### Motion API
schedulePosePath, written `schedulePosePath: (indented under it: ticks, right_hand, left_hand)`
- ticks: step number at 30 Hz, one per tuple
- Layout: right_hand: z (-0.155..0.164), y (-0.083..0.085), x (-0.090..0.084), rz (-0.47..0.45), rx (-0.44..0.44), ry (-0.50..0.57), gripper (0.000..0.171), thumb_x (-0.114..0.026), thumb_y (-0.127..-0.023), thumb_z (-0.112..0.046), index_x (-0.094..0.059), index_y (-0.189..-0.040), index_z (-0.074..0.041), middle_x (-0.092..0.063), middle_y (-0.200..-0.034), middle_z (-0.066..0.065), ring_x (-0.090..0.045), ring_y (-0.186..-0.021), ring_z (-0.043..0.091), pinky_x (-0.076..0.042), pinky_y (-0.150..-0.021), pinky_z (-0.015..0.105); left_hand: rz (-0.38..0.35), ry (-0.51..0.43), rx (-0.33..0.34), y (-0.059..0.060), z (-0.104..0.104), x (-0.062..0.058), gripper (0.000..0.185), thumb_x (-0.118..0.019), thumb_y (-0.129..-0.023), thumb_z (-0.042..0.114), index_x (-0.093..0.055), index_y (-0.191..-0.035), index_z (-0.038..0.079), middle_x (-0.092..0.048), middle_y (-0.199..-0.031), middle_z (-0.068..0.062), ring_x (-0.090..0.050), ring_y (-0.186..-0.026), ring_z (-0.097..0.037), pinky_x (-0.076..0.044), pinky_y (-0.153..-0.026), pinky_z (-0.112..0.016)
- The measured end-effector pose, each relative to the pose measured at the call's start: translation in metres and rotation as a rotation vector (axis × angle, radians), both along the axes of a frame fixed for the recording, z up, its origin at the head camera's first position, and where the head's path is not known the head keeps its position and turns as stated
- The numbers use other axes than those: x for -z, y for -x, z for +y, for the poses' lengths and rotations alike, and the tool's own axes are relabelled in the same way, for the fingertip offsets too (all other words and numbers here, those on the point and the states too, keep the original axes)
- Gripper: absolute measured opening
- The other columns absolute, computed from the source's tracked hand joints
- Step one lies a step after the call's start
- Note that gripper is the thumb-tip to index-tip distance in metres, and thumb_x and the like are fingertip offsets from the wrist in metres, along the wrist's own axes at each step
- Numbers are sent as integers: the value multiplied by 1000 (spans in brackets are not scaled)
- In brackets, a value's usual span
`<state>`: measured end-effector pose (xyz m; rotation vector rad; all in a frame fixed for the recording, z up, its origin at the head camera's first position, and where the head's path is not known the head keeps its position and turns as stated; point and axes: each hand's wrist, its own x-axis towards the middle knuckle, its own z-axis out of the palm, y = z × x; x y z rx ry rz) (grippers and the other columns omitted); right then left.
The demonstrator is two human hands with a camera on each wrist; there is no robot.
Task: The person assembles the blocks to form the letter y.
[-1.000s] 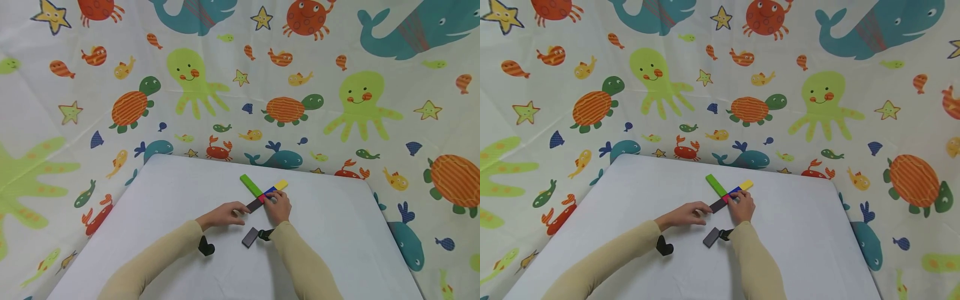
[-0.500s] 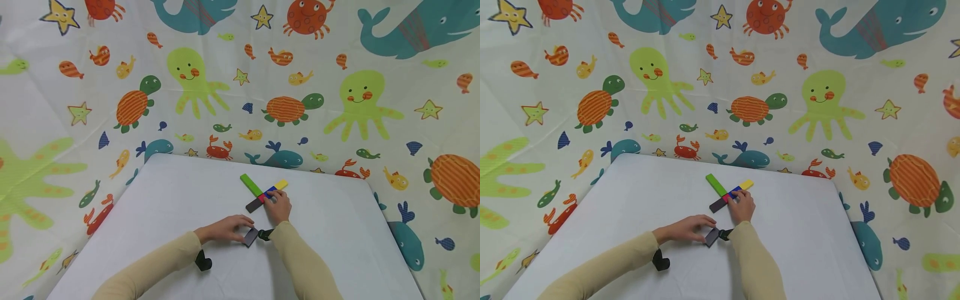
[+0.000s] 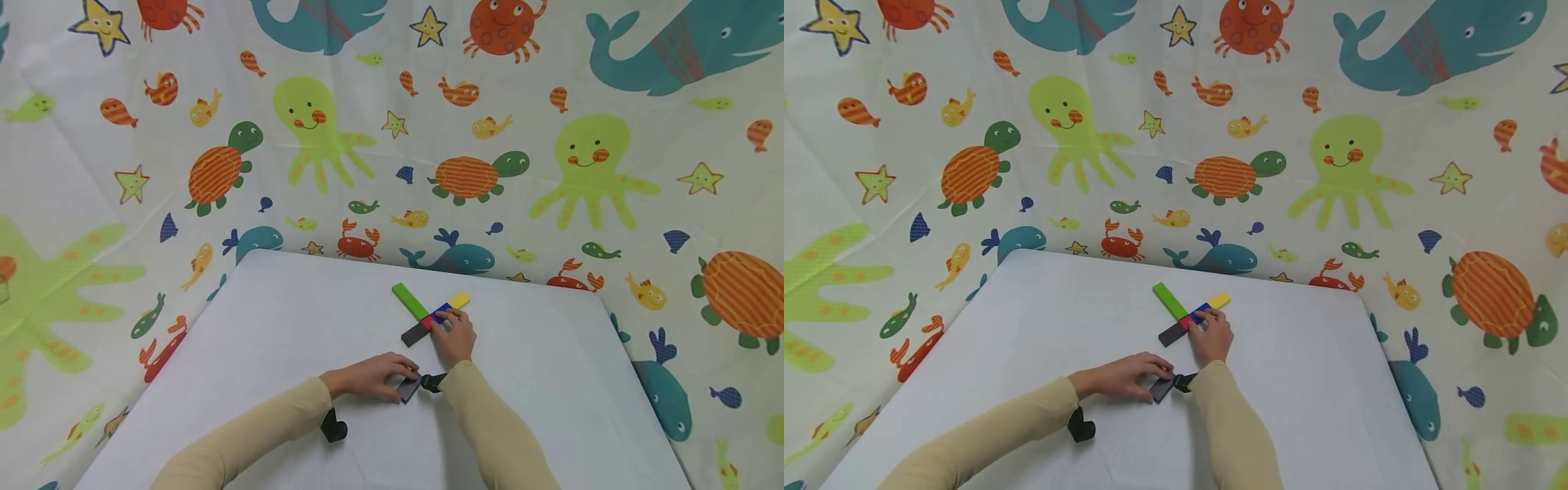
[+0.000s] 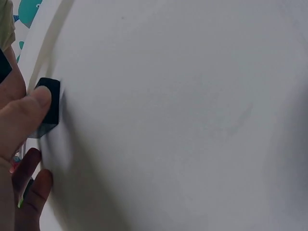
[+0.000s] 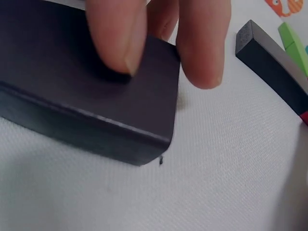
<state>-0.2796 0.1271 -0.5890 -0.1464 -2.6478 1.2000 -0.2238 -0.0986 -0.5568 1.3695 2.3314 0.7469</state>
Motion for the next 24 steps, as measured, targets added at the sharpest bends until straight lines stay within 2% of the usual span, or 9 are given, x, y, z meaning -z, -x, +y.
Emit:
schedulePosePath:
  ticks: [9, 15, 19, 24]
  right_hand:
    - [-1, 1, 2, 6, 1, 3, 33, -72, -87, -30, -72, -114, -11, -50, -134, 17, -45, -122, 39, -28, -103, 60]
    - [-1, -1, 0, 32, 3, 22, 32, -70, -87, -28, -72, -112, -8, -51, -131, 19, -45, -120, 41, -29, -100, 60]
    - [-2, -3, -2, 48, 3, 24, 31, -71, -87, -25, -72, -112, -7, -51, -130, 20, -46, -119, 41, -30, -99, 60]
    - [-1, 0, -1, 3, -1, 43, 32, -72, -87, -27, -72, -114, -9, -50, -134, 18, -44, -123, 39, -28, -103, 59]
  left_hand:
    - [41, 19, 1, -2, -2, -2, 45, -73, -90, 21, -61, -132, 13, -50, -142, -3, -45, -129, -15, -35, -108, -30]
    - [67, -18, -11, 4, -9, -3, 43, -73, -88, 17, -63, -129, 10, -52, -138, -6, -49, -125, -17, -42, -102, -29]
    - [12, -54, -57, 14, -16, -8, 43, -74, -87, 13, -63, -128, 9, -51, -139, -8, -52, -123, -18, -47, -93, -26]
    - [-79, -51, -138, 29, -26, -18, 43, -72, -87, 5, -63, -129, 9, -50, -141, -7, -53, -122, -19, -51, -90, -27]
